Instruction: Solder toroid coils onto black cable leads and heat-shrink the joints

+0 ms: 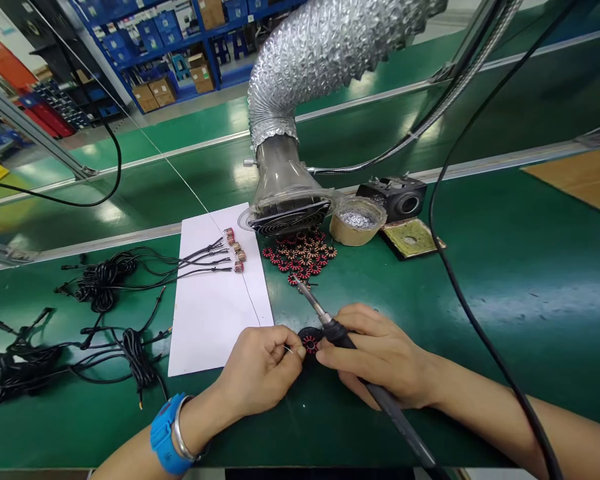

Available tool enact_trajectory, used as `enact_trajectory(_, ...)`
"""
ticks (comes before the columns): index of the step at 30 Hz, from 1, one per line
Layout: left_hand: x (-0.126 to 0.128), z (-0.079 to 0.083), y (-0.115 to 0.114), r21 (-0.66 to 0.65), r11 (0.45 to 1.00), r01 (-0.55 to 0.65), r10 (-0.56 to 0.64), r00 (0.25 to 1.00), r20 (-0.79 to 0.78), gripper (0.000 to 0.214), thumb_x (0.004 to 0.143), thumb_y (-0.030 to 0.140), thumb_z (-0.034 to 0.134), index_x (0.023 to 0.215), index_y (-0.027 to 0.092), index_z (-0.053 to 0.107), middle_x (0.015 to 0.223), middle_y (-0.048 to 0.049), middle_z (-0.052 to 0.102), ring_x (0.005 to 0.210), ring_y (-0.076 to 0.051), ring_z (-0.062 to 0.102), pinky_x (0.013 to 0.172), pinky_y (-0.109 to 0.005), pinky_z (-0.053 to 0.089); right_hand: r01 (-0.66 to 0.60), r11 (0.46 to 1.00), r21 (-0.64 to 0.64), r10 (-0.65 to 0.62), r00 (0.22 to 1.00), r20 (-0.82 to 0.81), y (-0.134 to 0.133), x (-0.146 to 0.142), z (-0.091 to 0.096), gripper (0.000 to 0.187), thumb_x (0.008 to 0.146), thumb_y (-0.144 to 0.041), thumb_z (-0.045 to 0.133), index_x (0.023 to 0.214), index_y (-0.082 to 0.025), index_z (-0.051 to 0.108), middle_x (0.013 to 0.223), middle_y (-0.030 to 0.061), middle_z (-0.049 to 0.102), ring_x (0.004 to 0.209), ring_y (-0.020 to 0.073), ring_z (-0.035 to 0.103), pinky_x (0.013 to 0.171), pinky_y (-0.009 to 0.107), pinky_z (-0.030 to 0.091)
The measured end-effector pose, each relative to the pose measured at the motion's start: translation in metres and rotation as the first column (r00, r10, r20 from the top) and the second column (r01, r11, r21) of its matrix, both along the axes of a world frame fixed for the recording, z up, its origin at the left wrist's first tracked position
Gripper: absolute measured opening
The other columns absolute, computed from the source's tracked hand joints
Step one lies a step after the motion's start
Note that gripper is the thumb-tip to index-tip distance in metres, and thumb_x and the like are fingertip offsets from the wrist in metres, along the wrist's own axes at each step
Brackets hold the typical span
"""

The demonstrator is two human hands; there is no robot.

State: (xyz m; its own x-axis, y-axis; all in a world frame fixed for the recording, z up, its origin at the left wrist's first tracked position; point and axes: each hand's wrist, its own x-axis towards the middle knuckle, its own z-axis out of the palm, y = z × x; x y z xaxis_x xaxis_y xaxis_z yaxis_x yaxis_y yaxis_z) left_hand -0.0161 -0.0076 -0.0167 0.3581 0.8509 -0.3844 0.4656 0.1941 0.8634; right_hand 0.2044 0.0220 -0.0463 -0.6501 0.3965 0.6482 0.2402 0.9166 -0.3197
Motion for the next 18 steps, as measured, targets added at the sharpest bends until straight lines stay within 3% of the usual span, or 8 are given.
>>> enact_trajectory(5, -0.005, 0.002, 0.000, -0.074, 0.997, -0.022, 0.024, 0.999, 0.026, 0.022, 0.088, 0.033, 0.051, 0.073, 0.017, 0.055, 0.050, 0.0085, 0.033, 0.046, -0.007, 0.024, 0.043, -0.021, 0.017, 0.126, 0.977, -0.171, -0.153, 0.976, -0.154, 0.000, -0.001, 0.000, 0.034, 0.078, -0.005, 0.054, 0.109, -0.020, 0.054, 0.075, 0.0018, 0.063, 0.078, 0.0191, 0.055, 0.073, 0.034, 0.047)
enact_trajectory(10, -0.004, 0.004, 0.007, 0.091, 0.992, -0.090, 0.096, 0.993, -0.063, 0.017, 0.084, 0.028, 0.052, 0.071, 0.017, 0.054, 0.050, 0.0092, 0.031, 0.046, -0.007, 0.024, 0.045, -0.020, 0.020, 0.075, 0.927, -0.369, -0.152, 0.971, -0.183, 0.002, -0.007, -0.003, 0.039, 0.079, -0.005, 0.056, 0.115, -0.020, 0.049, 0.082, 0.0018, 0.065, 0.078, 0.0177, 0.051, 0.070, 0.032, 0.047)
enact_trajectory(13, 0.005, 0.008, 0.011, 0.187, 0.979, -0.078, 0.106, 0.984, -0.143, 0.021, 0.085, 0.036, 0.055, 0.075, 0.018, 0.058, 0.050, 0.0100, 0.026, 0.046, -0.007, 0.023, 0.046, -0.020, 0.021, 0.038, 0.911, -0.410, -0.124, 0.974, -0.187, 0.003, -0.011, -0.004, 0.036, 0.081, -0.004, 0.055, 0.114, -0.020, 0.049, 0.081, 0.0013, 0.064, 0.078, 0.0168, 0.050, 0.069, 0.030, 0.046)
enact_trajectory(18, 0.021, 0.012, 0.015, 0.198, 0.980, 0.009, 0.044, 0.965, -0.258, 0.028, 0.082, 0.042, 0.060, 0.067, 0.018, 0.057, 0.047, 0.0103, 0.026, 0.045, -0.007, 0.023, 0.044, -0.021, 0.017, 0.013, 0.914, -0.405, -0.105, 0.973, -0.207, 0.003, -0.014, -0.004, 0.036, 0.080, -0.004, 0.054, 0.112, -0.020, 0.050, 0.081, 0.0008, 0.063, 0.076, 0.0162, 0.048, 0.068, 0.029, 0.044)
